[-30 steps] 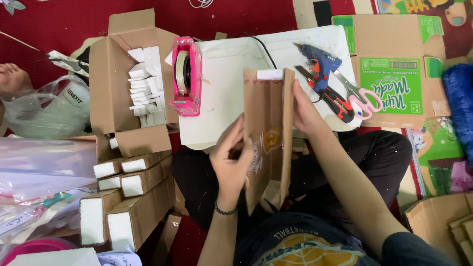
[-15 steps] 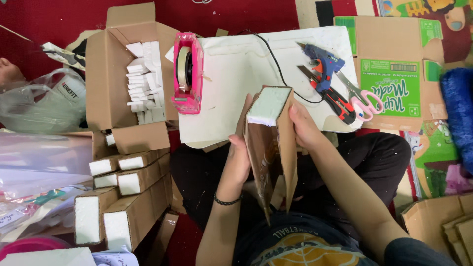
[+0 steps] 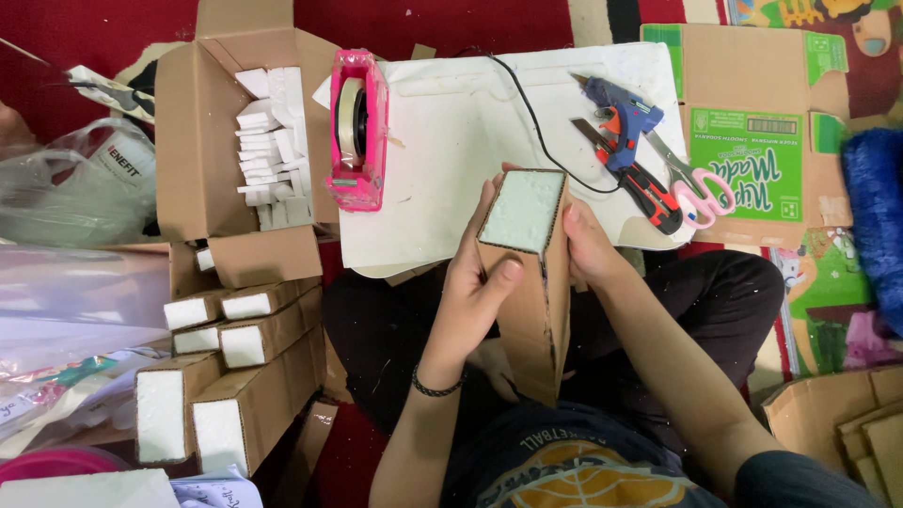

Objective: The person assembles cardboard boxes by folding the cardboard and applying glue with a glue gun and tape from a dispenser.

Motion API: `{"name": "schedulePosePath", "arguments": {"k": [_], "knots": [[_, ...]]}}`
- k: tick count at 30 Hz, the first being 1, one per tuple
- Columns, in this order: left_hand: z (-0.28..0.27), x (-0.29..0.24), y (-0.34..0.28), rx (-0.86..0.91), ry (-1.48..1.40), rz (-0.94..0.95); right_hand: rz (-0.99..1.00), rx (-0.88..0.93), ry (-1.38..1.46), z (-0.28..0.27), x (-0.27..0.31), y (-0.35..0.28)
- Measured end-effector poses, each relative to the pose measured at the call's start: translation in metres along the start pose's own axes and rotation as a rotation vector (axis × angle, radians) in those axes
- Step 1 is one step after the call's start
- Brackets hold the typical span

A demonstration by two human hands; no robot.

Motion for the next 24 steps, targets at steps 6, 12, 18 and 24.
{"name": "schedulePosePath", "arguments": {"k": [6, 12, 18, 24], "knots": [[0.001, 0.004, -0.003, 0.035, 0.026, -0.017, -0.102, 0.059, -0.007, 0.001, 0.001, -0.005], [0.003, -0.001, -0.003, 0.041, 0.025, -0.024, -0.114, 0.073, -0.13, 0.01, 0.014, -0.009], [0.0, -0.006, -0.001, -0.031, 0.041, -0.054, -0.055, 0.064, -0.266, 0.003, 0.006, -0.008], [-0.015, 0.009, -0.01, -0.295, 0.094, -0.005, -0.063, -0.025, -0.546, 0.017, 0.01, -0.014]]}}
Point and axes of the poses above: each hand's wrist, its own y-axis towards the middle knuckle, its own z-axis out of the palm, x = y × z, the point moved 10 cm from there along y, towards the middle knuckle, and after that the axes turned 10 degrees about z, right-handed, at the moved point
